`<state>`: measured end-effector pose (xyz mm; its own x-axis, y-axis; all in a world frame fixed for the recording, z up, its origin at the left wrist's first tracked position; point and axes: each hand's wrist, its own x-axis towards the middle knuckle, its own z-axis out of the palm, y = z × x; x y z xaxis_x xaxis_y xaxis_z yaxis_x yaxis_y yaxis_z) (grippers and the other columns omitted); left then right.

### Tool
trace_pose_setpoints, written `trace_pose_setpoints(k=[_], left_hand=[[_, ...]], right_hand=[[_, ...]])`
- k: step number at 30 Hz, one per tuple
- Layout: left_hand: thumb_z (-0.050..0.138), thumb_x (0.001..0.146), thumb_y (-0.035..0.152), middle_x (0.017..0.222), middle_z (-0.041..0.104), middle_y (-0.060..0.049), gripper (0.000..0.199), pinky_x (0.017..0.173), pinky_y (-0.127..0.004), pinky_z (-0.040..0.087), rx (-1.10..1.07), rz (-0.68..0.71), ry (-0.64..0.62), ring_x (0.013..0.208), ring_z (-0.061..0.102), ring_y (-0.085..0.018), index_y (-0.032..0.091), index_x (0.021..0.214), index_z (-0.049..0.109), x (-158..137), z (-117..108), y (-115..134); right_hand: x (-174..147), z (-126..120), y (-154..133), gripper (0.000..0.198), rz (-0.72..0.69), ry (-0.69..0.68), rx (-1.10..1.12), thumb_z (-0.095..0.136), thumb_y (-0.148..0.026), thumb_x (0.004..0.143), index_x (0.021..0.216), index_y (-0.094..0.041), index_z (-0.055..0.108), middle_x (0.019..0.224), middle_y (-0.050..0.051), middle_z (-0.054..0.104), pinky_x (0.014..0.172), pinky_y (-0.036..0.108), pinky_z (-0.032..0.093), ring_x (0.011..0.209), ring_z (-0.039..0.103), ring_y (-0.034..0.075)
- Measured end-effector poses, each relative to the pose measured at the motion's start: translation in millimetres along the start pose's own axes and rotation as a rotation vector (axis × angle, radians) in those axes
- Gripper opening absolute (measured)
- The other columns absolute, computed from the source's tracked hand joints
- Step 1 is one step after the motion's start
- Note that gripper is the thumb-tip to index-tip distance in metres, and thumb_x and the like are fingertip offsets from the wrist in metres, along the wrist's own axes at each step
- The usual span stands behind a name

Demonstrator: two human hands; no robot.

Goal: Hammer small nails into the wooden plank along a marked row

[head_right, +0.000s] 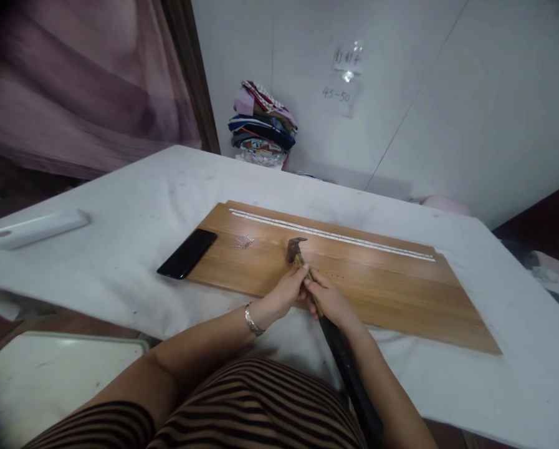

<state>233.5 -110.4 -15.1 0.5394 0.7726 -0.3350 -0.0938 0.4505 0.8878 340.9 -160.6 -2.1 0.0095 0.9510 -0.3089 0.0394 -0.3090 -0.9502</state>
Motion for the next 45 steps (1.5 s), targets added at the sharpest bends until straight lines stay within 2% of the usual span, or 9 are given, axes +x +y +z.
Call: trace_pose_setpoints(k=[11,19,23,27,31,40,45], left_hand=[[0.051,0.093,0.054,0.048,0.041,0.008,0.038,0.04,-0.019,0.031,-0.01,0.025,0.023,0.036,0.038,-0.007,0.019,0.079,0.047,1.7,-0.5,-2.0],[0.053,0.093,0.05,0.048,0.041,0.008,0.036,0.041,-0.018,0.031,-0.033,0.04,0.02,0.038,0.039,-0.007,0.019,0.075,0.047,0.3,0.6,0.4],[0.051,0.094,0.05,0.046,0.04,0.008,0.037,0.04,-0.018,0.029,-0.024,0.007,0.017,0.036,0.038,-0.007,0.019,0.075,0.046,1.2,0.5,0.1],[0.048,0.096,0.047,0.047,0.042,0.007,0.035,0.041,-0.019,0.032,-0.014,0.043,0.019,0.037,0.04,-0.007,0.019,0.076,0.046,2.9,0.4,-2.1],[0.052,0.093,0.049,0.048,0.043,0.008,0.034,0.042,-0.019,0.032,-0.015,0.064,0.034,0.037,0.04,-0.007,0.02,0.076,0.047,3.5,0.5,-2.8],[0.049,0.094,0.052,0.046,0.042,0.006,0.041,0.043,-0.019,0.032,0.014,0.064,0.017,0.038,0.041,-0.007,0.019,0.071,0.047,0.8,0.0,-0.4],[0.049,0.093,0.057,0.045,0.039,0.008,0.042,0.041,-0.02,0.032,-0.011,0.012,-0.003,0.036,0.04,-0.008,0.02,0.075,0.045,2.2,-0.5,-2.6]], right_hand=[[0.9,0.8,0.1,0.055,-0.004,0.007,0.011,0.061,-0.052,0.077,0.121,-0.02,0.056,0.064,-0.007,0.057,0.028,0.02,0.036,0.033,0.044,0.007],[-1.4,0.6,-4.2,0.048,-0.003,0.016,-0.015,0.06,-0.048,0.08,0.119,-0.021,0.057,0.065,-0.007,0.058,0.029,0.019,0.037,0.034,0.045,0.007],[-1.2,0.6,-4.0,0.047,-0.008,0.005,-0.015,0.06,-0.049,0.08,0.118,-0.021,0.058,0.065,-0.007,0.057,0.029,0.019,0.036,0.034,0.044,0.007],[-2.1,0.9,-5.9,0.048,-0.005,0.012,-0.017,0.061,-0.049,0.079,0.117,-0.02,0.058,0.066,-0.007,0.057,0.029,0.019,0.036,0.034,0.044,0.007],[-2.1,1.3,-7.1,0.049,-0.004,0.017,-0.018,0.061,-0.048,0.079,0.119,-0.021,0.057,0.066,-0.007,0.057,0.029,0.02,0.037,0.034,0.044,0.007],[-3.1,1.1,-6.8,0.049,-0.006,0.018,-0.033,0.06,-0.049,0.079,0.119,-0.02,0.057,0.066,-0.006,0.058,0.03,0.02,0.037,0.035,0.045,0.007],[-1.4,1.1,-4.7,0.053,0.005,0.008,-0.035,0.059,-0.051,0.078,0.12,-0.019,0.056,0.066,-0.006,0.057,0.029,0.02,0.037,0.035,0.045,0.008]])
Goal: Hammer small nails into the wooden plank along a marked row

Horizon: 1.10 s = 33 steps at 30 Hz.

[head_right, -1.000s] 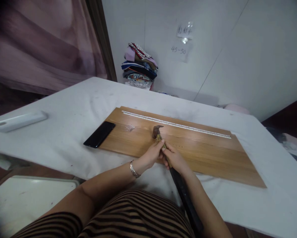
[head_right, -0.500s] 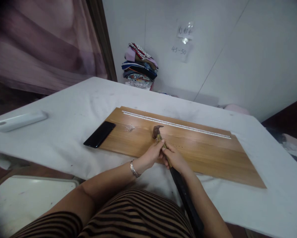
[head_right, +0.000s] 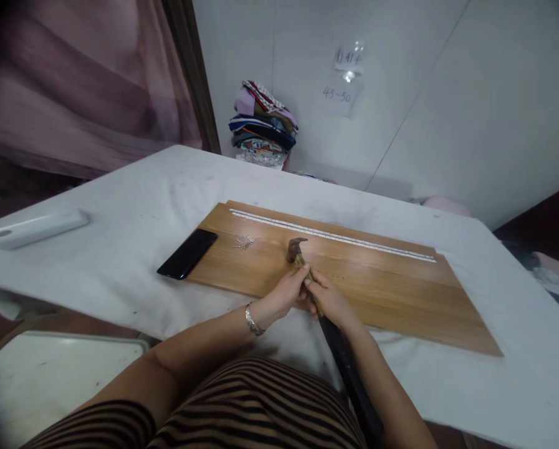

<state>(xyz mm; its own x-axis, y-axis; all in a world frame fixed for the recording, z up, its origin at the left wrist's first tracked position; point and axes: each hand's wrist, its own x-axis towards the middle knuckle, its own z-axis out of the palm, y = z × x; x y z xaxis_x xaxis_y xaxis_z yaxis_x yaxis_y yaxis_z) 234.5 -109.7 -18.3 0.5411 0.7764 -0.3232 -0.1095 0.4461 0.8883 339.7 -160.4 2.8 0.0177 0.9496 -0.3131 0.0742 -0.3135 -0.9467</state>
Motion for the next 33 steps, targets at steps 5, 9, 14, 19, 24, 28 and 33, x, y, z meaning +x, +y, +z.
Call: trace_pose_setpoints(k=[5,9,14,19,24,28,33], left_hand=[[0.048,0.095,0.052,0.047,0.041,0.008,0.037,0.042,-0.019,0.032,0.012,0.029,0.016,0.037,0.039,-0.007,0.02,0.077,0.046,-0.2,0.2,0.0],[0.049,0.095,0.05,0.048,0.042,0.008,0.035,0.042,-0.02,0.033,0.005,0.038,0.023,0.038,0.041,-0.008,0.02,0.079,0.046,-1.4,0.5,0.9],[0.046,0.096,0.052,0.044,0.04,0.008,0.037,0.041,-0.02,0.034,0.0,-0.018,-0.007,0.036,0.04,-0.009,0.019,0.078,0.047,-1.5,0.7,0.6],[0.049,0.094,0.052,0.045,0.041,0.007,0.038,0.041,-0.019,0.033,0.01,0.04,0.014,0.036,0.041,-0.008,0.019,0.075,0.047,-1.6,0.6,1.5],[0.05,0.093,0.056,0.045,0.04,0.008,0.041,0.04,-0.019,0.033,-0.011,0.005,0.0,0.035,0.04,-0.008,0.019,0.076,0.047,0.1,-0.3,-1.2],[0.046,0.095,0.052,0.045,0.039,0.008,0.038,0.04,-0.019,0.034,0.007,0.005,-0.002,0.035,0.039,-0.008,0.019,0.077,0.047,1.6,-0.3,-2.8],[0.047,0.095,0.054,0.046,0.04,0.008,0.039,0.041,-0.019,0.033,0.014,0.003,0.006,0.035,0.04,-0.008,0.019,0.077,0.046,2.3,-0.2,-2.9]], right_hand=[[-0.5,-0.3,-0.1,0.051,0.001,0.008,0.012,0.06,-0.05,0.079,0.12,-0.019,0.056,0.066,-0.007,0.057,0.03,0.02,0.037,0.035,0.045,0.007],[-0.9,0.1,-0.5,0.051,-0.008,0.003,0.014,0.06,-0.049,0.079,0.12,-0.019,0.056,0.066,-0.007,0.057,0.03,0.02,0.037,0.035,0.045,0.007],[-0.1,0.4,1.3,0.05,0.0,-0.002,0.019,0.06,-0.05,0.079,0.118,-0.02,0.057,0.067,-0.006,0.058,0.029,0.02,0.037,0.035,0.044,0.007],[-1.0,-0.4,0.1,0.049,-0.009,-0.008,0.024,0.06,-0.049,0.08,0.118,-0.02,0.056,0.066,-0.007,0.056,0.03,0.019,0.037,0.035,0.045,0.007],[0.0,-0.1,1.5,0.051,-0.006,-0.002,0.025,0.06,-0.05,0.078,0.118,-0.018,0.056,0.065,-0.007,0.057,0.029,0.02,0.037,0.034,0.044,0.007],[1.2,0.0,3.2,0.051,-0.008,-0.001,0.036,0.061,-0.051,0.077,0.116,-0.018,0.057,0.065,-0.007,0.057,0.029,0.019,0.036,0.034,0.044,0.007],[2.0,-0.4,4.0,0.053,-0.018,0.003,0.04,0.061,-0.051,0.077,0.119,-0.019,0.057,0.065,-0.007,0.058,0.029,0.02,0.036,0.033,0.044,0.007]])
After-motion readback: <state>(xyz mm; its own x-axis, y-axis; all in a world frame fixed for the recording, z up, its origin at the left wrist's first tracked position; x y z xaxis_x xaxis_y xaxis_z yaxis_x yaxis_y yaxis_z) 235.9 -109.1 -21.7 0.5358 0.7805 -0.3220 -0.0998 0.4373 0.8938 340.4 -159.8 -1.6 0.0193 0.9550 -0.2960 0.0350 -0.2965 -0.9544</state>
